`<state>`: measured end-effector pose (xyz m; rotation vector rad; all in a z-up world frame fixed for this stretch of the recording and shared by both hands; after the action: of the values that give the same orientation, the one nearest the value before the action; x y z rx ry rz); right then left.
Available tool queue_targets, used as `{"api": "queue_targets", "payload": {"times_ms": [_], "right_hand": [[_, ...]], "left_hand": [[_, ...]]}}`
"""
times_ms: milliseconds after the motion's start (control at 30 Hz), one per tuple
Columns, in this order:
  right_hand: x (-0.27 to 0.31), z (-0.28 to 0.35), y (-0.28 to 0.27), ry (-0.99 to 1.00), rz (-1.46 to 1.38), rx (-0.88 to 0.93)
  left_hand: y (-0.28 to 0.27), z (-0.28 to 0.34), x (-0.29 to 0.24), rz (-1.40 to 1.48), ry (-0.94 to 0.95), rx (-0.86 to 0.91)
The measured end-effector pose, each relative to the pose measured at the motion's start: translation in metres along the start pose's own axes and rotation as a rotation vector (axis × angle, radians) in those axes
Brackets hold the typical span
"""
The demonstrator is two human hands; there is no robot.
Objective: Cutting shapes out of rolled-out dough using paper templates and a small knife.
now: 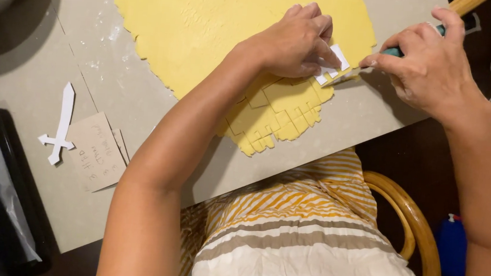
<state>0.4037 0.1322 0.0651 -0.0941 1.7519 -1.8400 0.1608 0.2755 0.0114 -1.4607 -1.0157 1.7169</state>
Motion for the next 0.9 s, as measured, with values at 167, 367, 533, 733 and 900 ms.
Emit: {"api": "queue_targets", "payload": {"times_ms": [167,367,533,733,900], "right_hand": [[-0.004,0.0,0.003,-0.001,-0.025,0.032],[-0.004,-0.006,-0.004,-0.009,-0.011,0.016],[-0.003,-0.01,-0.006,-0.017,-0.002,0.005],[-0.004,-0.012,-0.012,-0.056,-0.012,-0.011],[-0.003,-0.011,-0.014,-0.064,0.006,-0.009]], "left_hand": [[-0.016,0.002,-0.012,0.05,-0.058,0.057],[-0.02,0.002,-0.011,0.081,-0.087,0.093],[-0.02,0.001,-0.006,0.07,-0.047,0.057],[-0.021,0.0,-0.006,0.078,-0.07,0.089],[-0.025,0.0,-0.008,0.073,-0.039,0.103]]}}
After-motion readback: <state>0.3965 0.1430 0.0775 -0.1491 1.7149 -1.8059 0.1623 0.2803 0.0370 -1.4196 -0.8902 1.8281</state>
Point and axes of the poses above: each hand's wrist, its own z-axis away from the middle knuckle, its own y-axis out of the palm, x = y × z, the point moved 1 cm from there along -z, towards the middle knuckle, and after that the axes turned 15 degrees about x, right-handed, at the moved point
